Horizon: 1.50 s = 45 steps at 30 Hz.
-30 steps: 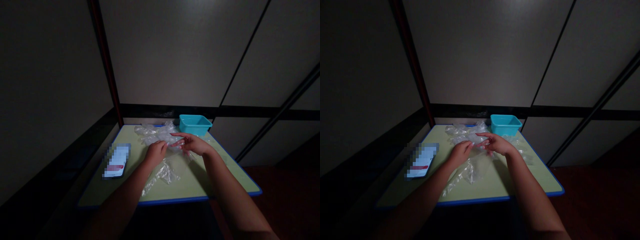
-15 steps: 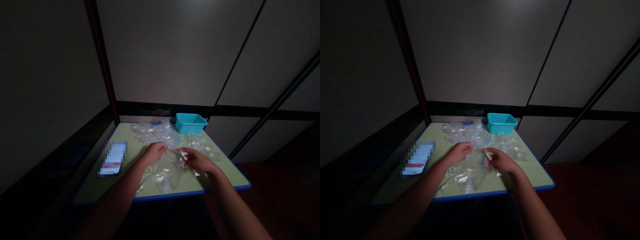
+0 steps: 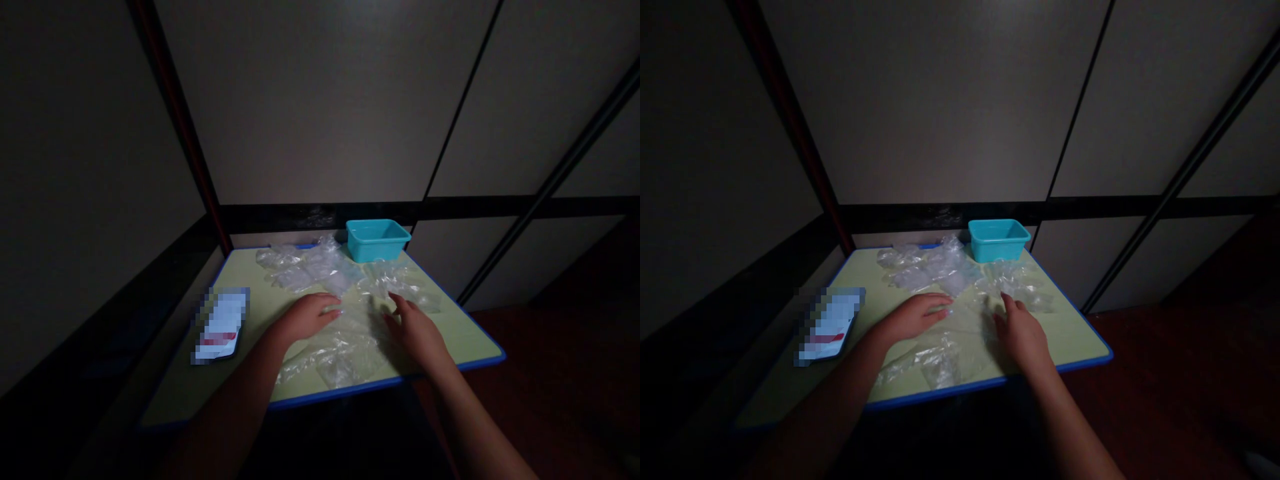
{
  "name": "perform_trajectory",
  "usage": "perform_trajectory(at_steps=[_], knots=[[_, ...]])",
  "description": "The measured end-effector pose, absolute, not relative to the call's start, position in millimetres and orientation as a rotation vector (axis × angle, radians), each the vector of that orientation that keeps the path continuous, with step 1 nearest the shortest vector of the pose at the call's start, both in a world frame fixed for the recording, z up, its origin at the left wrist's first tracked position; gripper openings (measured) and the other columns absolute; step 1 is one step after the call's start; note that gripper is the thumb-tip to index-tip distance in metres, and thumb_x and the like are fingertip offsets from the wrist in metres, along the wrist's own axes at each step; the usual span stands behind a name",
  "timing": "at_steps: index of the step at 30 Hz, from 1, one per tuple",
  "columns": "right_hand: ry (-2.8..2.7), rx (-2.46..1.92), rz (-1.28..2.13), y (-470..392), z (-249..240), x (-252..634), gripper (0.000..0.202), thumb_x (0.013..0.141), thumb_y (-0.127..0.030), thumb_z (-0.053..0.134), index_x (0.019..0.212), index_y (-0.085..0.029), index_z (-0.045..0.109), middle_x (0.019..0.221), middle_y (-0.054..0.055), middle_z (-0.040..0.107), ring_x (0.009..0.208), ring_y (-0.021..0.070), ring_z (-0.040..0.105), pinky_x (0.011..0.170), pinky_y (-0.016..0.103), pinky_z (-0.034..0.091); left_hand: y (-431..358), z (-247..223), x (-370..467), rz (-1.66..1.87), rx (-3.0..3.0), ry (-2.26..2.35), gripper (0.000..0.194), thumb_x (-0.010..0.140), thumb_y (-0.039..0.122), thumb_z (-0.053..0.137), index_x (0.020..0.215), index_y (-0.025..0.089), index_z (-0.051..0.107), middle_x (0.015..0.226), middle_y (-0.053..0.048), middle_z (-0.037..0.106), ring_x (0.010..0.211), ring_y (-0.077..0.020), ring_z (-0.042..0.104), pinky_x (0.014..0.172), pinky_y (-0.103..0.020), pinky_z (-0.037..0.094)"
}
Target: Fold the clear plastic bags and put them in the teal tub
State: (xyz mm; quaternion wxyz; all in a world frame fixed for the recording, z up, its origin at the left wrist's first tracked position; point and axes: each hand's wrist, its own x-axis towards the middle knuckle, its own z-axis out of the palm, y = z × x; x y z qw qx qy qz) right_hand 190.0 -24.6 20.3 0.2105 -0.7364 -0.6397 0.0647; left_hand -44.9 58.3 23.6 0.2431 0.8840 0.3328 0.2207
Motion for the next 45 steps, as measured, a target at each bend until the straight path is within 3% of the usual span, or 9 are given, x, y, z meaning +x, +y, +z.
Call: perform_trajectory(at_steps=[4,7,11,18,26,30,37,45], knots=[[-1.979,-1.878,-0.037,-29.6,16.7,183.6,0.050,0.092,-0.032,0.038,0.136,-0.011,0.046,0.136,0.020,0.049,0.123,0.0301,0.049,0.101,0.045,0.040,50.7,19.4,-40.7,0.268,2.681,1.087,0.054,0.092,0.043,0.047,0.141,0.022,0.039,0.149,-0.008,0.035,0.140,-0.0242,0.026,0.113,-0.049,0.017],[-2.178,-1.794,0.068,-31.4,14.8,170.3,0.055,0.093,-0.033,0.036,0.144,-0.014,0.034,0.151,0.015,0.031,0.136,0.0274,0.033,0.110,0.053,0.026,48.1,16.1,-38.3,0.097,2.721,1.122,0.067,0.091,0.054,0.041,0.148,0.023,0.024,0.154,-0.007,0.022,0.143,-0.0235,0.019,0.114,-0.050,0.013],[-2.442,-1.688,0.248,-30.4,13.9,155.5,0.061,0.095,-0.041,0.033,0.149,-0.016,0.022,0.154,0.011,0.020,0.142,0.0234,0.019,0.113,0.055,0.014,49.9,9.8,-38.5,-0.030,2.702,1.165,0.079,0.087,0.063,0.038,0.150,0.021,0.015,0.156,-0.007,0.013,0.144,-0.0246,0.013,0.114,-0.052,0.009],[-2.431,-1.789,0.253,-24.4,7.0,150.4,0.067,0.094,-0.055,0.027,0.149,-0.018,0.020,0.154,0.011,0.015,0.143,0.0261,0.013,0.111,0.060,0.011,57.3,8.5,-43.5,-0.133,2.632,1.309,0.088,0.083,0.073,0.034,0.151,0.023,0.009,0.157,-0.006,0.001,0.144,-0.0275,-0.001,0.111,-0.057,0.007],[-2.403,-1.842,0.279,-25.7,8.3,148.4,0.073,0.091,-0.062,0.024,0.150,-0.020,0.014,0.155,0.009,0.009,0.144,0.0256,0.009,0.112,0.058,0.008,65.5,13.3,-57.3,-0.084,2.517,1.597,0.078,0.086,0.064,0.039,0.149,0.022,0.021,0.155,-0.012,0.003,0.144,-0.0283,-0.004,0.109,-0.060,0.007],[-2.410,-1.857,0.299,-26.8,9.7,147.5,0.074,0.091,-0.062,0.025,0.150,-0.018,0.014,0.155,0.010,0.007,0.144,0.0255,0.008,0.112,0.058,0.007,72.0,8.3,-62.4,-0.079,2.454,1.621,0.073,0.087,0.066,0.034,0.148,0.027,0.023,0.155,-0.012,0.006,0.143,-0.0319,-0.001,0.106,-0.067,0.005],[-2.426,-1.825,0.286,-26.0,24.3,146.9,0.070,0.092,-0.060,0.025,0.150,-0.024,0.012,0.156,0.008,0.008,0.144,0.0293,0.006,0.106,0.066,-0.007,72.9,9.8,-59.6,0.160,2.561,1.609,0.066,0.092,0.058,0.031,0.147,0.023,0.026,0.156,-0.012,0.009,0.144,-0.0295,-0.002,0.107,-0.065,0.002],[-2.478,-1.782,0.301,-7.8,11.6,155.6,0.062,0.094,-0.057,0.023,0.149,-0.028,0.018,0.156,0.005,0.011,0.144,0.0249,0.010,0.108,0.064,-0.001,79.7,4.5,-56.3,0.379,2.544,1.639,0.052,0.094,0.048,0.038,0.140,0.023,0.040,0.154,-0.012,0.024,0.144,-0.0286,0.010,0.108,-0.063,0.007]])
